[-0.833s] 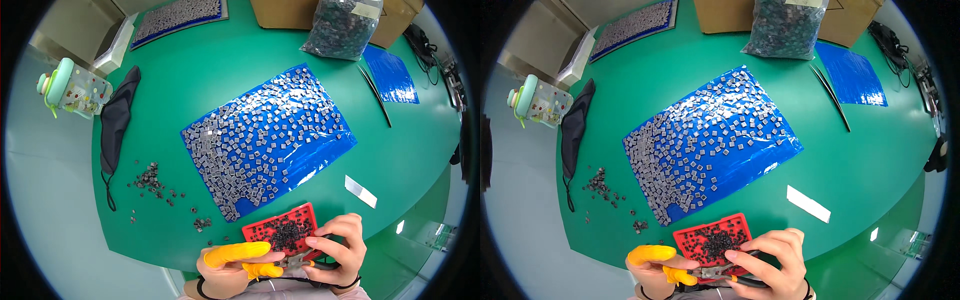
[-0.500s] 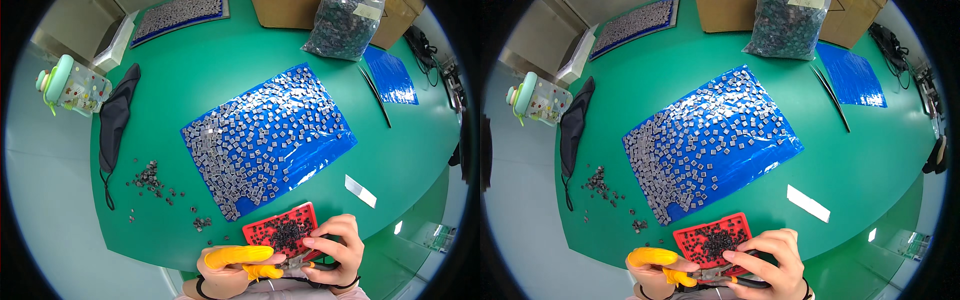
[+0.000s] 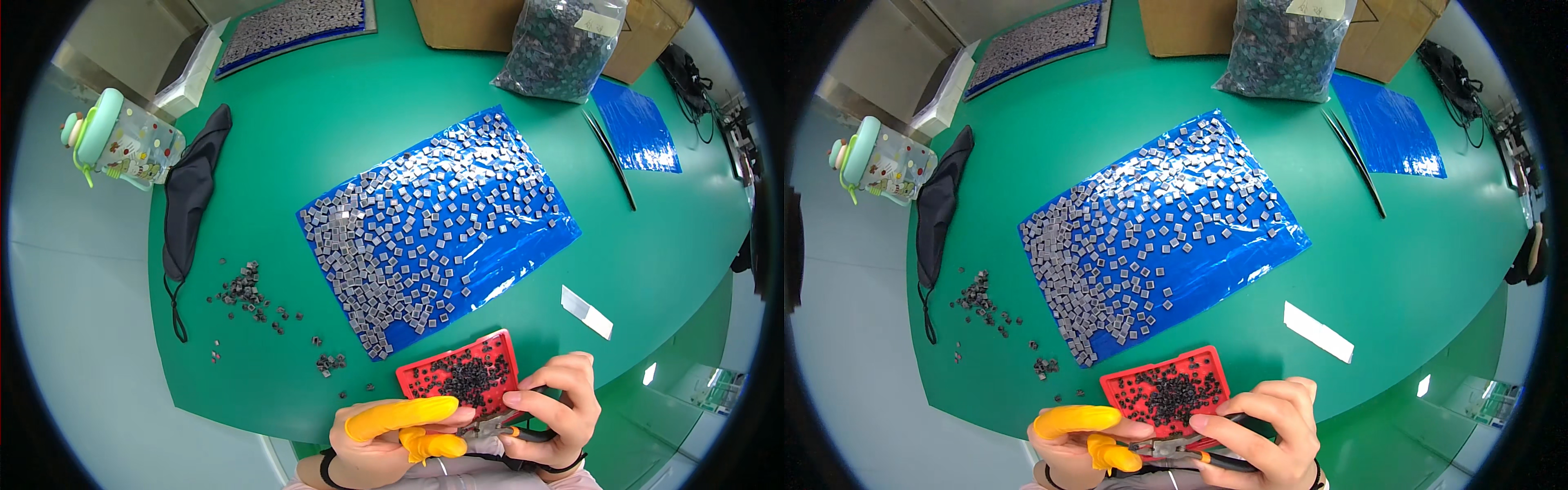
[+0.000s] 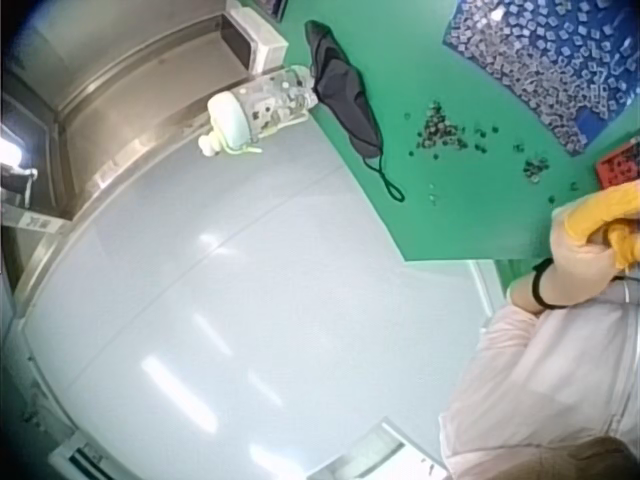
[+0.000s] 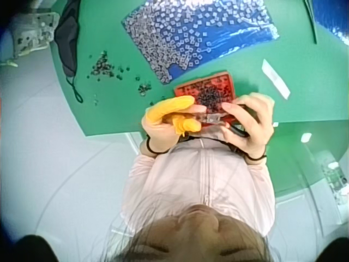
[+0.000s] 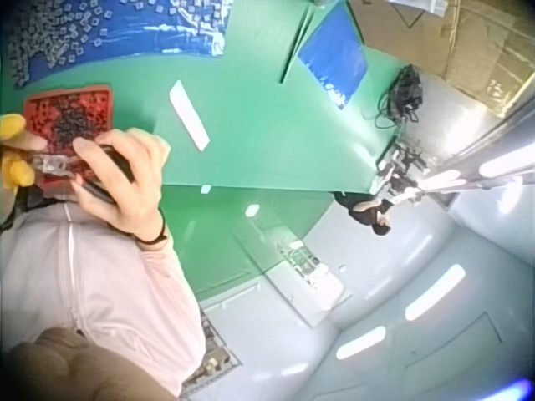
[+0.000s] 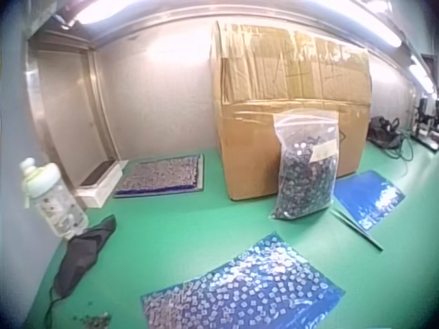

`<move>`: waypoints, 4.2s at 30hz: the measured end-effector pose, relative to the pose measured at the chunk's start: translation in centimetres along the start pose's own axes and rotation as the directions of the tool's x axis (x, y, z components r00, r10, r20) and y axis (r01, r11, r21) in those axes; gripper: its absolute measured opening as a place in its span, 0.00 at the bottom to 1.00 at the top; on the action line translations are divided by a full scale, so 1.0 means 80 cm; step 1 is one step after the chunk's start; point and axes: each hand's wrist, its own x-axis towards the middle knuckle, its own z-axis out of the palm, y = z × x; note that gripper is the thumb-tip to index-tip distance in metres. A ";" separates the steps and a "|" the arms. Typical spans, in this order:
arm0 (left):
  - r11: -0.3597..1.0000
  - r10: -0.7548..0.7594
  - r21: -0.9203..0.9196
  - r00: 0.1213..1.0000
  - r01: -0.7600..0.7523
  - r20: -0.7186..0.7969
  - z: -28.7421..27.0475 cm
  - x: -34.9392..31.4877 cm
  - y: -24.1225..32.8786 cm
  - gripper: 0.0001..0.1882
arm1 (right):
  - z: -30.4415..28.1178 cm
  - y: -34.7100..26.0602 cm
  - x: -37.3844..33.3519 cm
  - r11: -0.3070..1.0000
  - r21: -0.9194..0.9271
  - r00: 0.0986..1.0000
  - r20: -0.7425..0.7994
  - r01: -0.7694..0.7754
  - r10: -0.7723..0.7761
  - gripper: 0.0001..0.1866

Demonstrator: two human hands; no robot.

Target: The person uses pliers to pick small black components from a red tray and places them onto a green table. They repeat this action continuously, moving items one at a time from the tray to the table surface.

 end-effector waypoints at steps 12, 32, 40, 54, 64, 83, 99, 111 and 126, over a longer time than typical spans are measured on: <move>0.793 0.490 0.227 0.813 -0.566 0.314 -0.001 0.025 -0.033 0.08 | -0.001 -0.003 -0.004 0.993 -0.111 0.999 0.023 0.031 -0.029 0.21; 0.869 0.335 0.177 0.812 -0.462 0.477 -0.005 0.016 -0.038 0.08 | -0.006 -0.001 -0.009 0.979 -0.195 0.998 0.019 0.062 -0.059 0.19; 0.873 0.311 0.185 0.807 -0.451 0.502 -0.007 0.020 -0.043 0.08 | -0.008 -0.006 -0.010 0.978 -0.193 0.997 0.031 0.076 -0.071 0.20; 0.798 0.289 0.385 0.855 -0.464 0.431 0.002 0.020 -0.001 0.14 | -0.005 0.002 -0.008 0.998 -0.057 0.997 -0.080 0.003 -0.008 0.21; 0.599 0.366 0.393 0.675 -0.698 0.641 -0.011 0.034 -0.013 0.06 | -0.004 -0.002 -0.007 0.997 -0.068 0.999 0.008 0.034 -0.034 0.20; 0.948 0.012 0.289 0.923 -0.132 0.384 0.006 0.016 -0.003 0.18 | -0.004 -0.002 -0.007 0.985 -0.168 0.999 -0.014 0.041 -0.044 0.20; 0.982 0.097 0.127 0.951 -0.140 0.293 0.002 0.017 -0.013 0.16 | -0.010 0.000 0.005 0.925 -0.379 0.999 -0.010 0.034 -0.041 0.23; 0.309 0.601 0.906 0.798 -0.290 0.050 0.014 0.020 0.030 0.08 | -0.009 0.022 0.000 0.955 -0.297 0.999 -0.026 0.017 -0.025 0.27; -0.431 0.541 0.896 0.765 -0.106 0.351 0.034 0.035 0.010 0.18 | -0.022 0.050 -0.014 0.992 -0.124 0.998 -0.055 -0.006 0.000 0.29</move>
